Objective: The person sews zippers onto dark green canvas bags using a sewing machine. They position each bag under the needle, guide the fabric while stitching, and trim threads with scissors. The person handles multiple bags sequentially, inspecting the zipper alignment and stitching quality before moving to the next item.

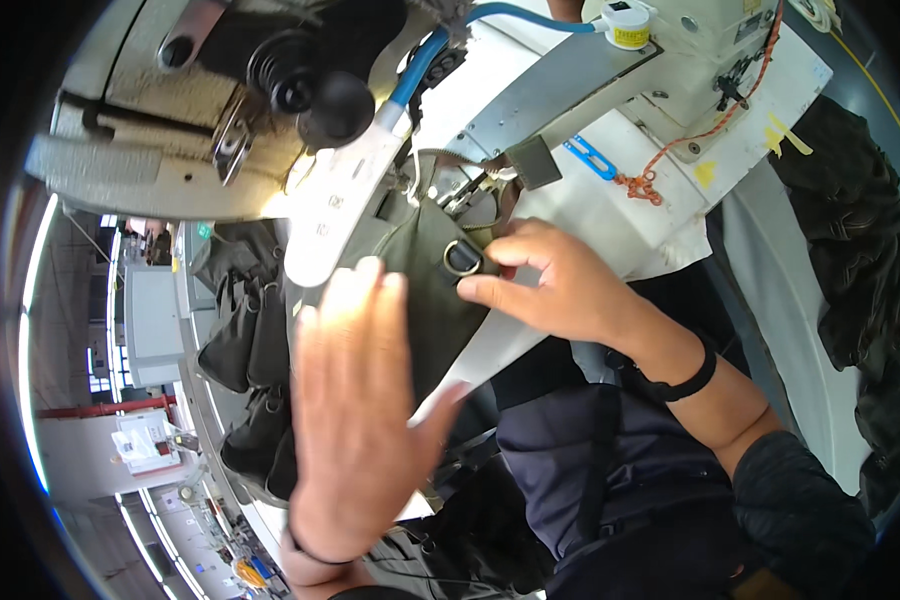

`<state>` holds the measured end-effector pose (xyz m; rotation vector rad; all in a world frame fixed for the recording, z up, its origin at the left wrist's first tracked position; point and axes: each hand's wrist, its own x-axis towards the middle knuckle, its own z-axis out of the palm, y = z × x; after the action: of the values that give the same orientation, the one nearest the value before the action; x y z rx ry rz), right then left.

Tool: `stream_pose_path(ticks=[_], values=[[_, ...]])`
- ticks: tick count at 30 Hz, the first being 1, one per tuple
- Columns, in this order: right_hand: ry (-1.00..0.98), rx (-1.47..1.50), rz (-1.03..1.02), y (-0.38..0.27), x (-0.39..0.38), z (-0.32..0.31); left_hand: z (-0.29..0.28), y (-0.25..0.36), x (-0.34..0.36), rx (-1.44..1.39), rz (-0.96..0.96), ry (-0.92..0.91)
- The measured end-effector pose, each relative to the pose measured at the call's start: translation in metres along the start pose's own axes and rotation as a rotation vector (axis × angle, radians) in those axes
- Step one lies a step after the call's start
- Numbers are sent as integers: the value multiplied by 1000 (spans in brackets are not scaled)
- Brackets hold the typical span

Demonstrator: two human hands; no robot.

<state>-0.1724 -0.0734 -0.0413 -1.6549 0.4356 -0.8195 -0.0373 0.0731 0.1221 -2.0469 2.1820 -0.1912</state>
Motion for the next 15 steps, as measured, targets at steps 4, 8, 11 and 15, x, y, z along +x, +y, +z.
stream_pose_path(ticks=[4,8,11,15], values=[[63,-138,17,-6,-6,0,69,5,11,119,-111,171],[114,-136,70,-22,-11,1,102,-1,33,-181,-148,453],[256,-208,-124,-31,-13,5,103,7,36,-123,-131,445],[213,-119,21,-36,-19,3,100,4,38,-205,-134,465]])
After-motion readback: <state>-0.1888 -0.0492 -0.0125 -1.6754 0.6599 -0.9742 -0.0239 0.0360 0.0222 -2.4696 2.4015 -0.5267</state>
